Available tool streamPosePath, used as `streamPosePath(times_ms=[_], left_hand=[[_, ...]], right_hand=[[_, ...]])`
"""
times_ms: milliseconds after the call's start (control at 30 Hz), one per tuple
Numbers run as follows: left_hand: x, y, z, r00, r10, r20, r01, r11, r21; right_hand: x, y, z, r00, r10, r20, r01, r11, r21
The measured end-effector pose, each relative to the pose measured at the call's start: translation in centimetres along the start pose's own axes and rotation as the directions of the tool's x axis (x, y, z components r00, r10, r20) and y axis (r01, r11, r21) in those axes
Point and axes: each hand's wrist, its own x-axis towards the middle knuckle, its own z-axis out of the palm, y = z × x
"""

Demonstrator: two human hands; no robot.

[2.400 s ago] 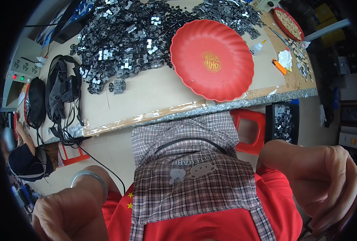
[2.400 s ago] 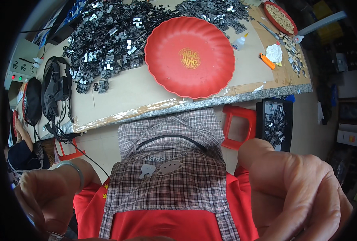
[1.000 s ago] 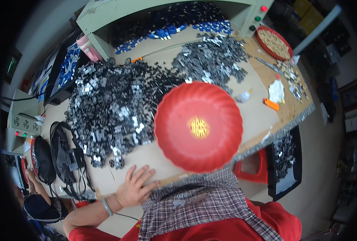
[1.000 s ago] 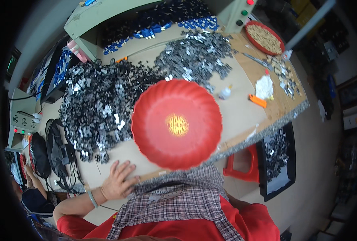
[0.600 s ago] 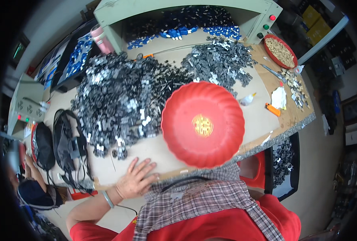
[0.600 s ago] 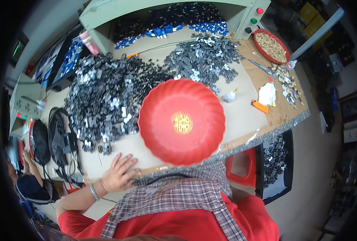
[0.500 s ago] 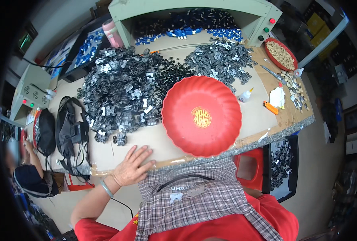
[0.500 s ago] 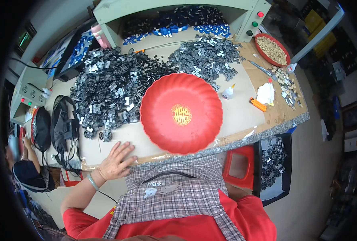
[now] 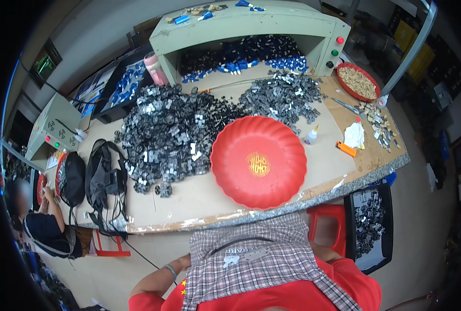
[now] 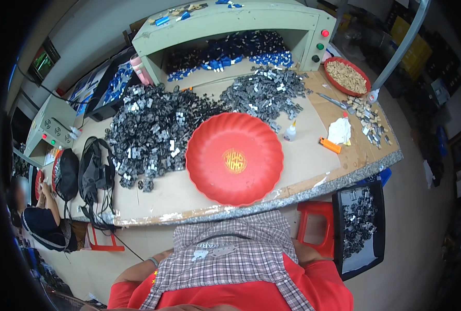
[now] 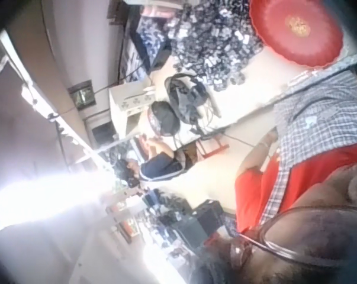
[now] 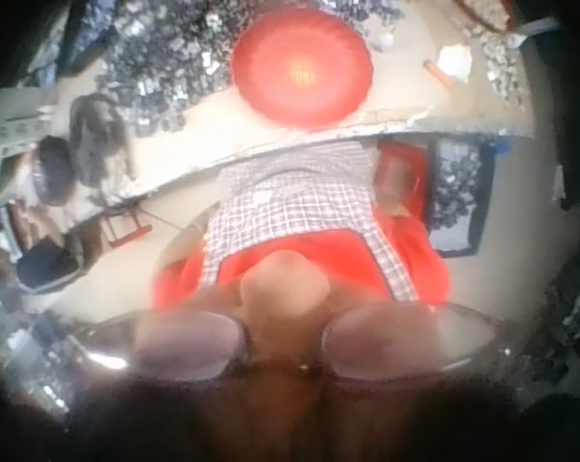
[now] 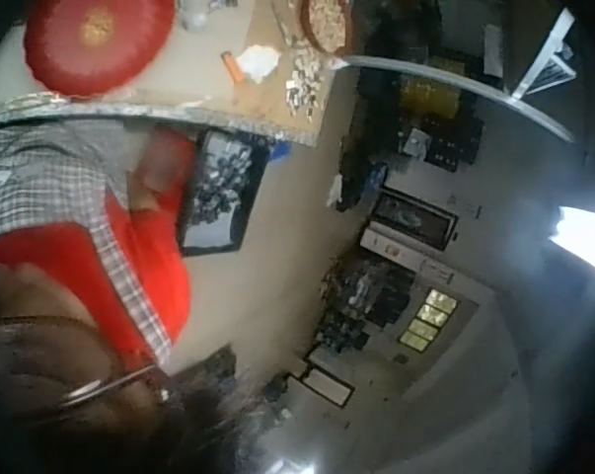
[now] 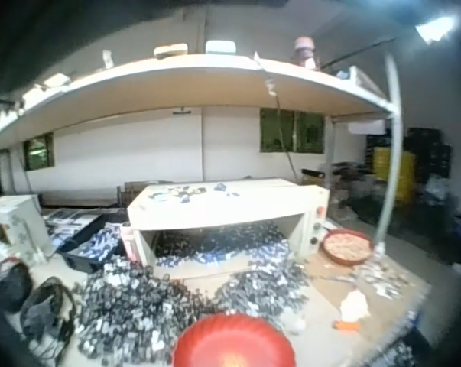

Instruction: Assembling small plastic components at a factory workbench, using glue and a lighter to melt materials.

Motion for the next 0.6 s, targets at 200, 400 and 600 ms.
streamPosePath(times_ms=[200, 400, 600], left_hand=[[0.3, 5.7, -3.1, 0.999, 0.037, 0.014, -0.039, 0.988, 0.147], [-0.2, 5.0, -3.4, 0.999, 0.017, 0.027, -0.022, 0.975, 0.220], [0.2, 5.4, -4.7, 1.000, 0.023, 0.013, -0.026, 0.953, 0.300]], right_hand=[[1.6, -0.5, -0.7, 1.000, 0.016, 0.010, -0.015, 0.995, -0.100], [3.1, -0.2, -0.4, 0.994, 0.066, 0.086, -0.042, 0.967, -0.251], [5.4, -2.2, -1.3, 0.987, 0.081, 0.142, -0.017, 0.916, -0.401]])
